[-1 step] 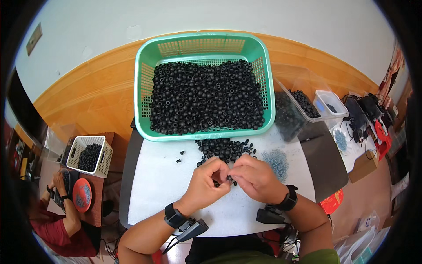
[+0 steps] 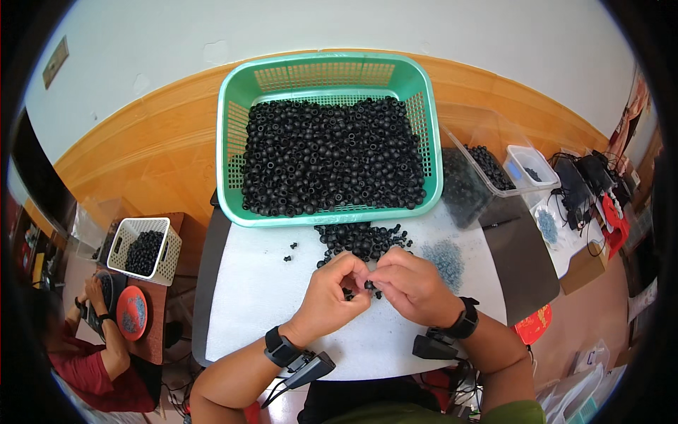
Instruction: Sorting and inspecting black plastic/rubber components from a basket.
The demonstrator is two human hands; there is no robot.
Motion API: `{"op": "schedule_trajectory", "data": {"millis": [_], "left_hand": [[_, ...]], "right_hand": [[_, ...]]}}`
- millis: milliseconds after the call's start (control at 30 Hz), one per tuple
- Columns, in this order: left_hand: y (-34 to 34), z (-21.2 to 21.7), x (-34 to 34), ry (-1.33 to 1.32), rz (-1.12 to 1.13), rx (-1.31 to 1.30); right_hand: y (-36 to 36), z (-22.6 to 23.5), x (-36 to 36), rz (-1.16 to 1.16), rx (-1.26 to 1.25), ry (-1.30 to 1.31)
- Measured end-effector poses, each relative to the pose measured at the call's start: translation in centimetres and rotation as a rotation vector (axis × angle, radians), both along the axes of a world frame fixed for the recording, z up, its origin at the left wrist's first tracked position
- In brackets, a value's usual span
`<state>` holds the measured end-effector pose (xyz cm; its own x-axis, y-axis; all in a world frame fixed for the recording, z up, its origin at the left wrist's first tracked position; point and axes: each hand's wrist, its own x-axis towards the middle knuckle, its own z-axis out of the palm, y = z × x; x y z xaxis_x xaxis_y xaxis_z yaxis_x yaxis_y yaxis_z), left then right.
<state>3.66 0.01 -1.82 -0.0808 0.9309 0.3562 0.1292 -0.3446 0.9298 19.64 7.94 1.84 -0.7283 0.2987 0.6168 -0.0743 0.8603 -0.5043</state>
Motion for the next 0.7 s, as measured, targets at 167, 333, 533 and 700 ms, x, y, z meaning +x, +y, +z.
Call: {"op": "schedule_trajectory", "data": {"millis": [167, 333, 533, 700], "left_hand": [[-0.44, 0.38, -0.18, -0.218, -0.074, -0.199], [-0.48, 0.73, -0.2, -0.189, -0.072, -0.165], [-0.5, 0.94, -0.13, -0.119, -0.057, -0.104], [-0.36, 0.76, -0.16, -0.029, -0.008, -0.073]], "right_hand": [[0.14, 0.02, 0.24, -0.02, -0.015, -0.025], [0.11, 0.38, 0.31, -0.034, -0.065, -0.01], [-0.14, 0.72, 0.28, -0.053, -0.122, 0.025], [-0.01, 0.65, 0.27, -0.033, -0.123, 0.028]]}}
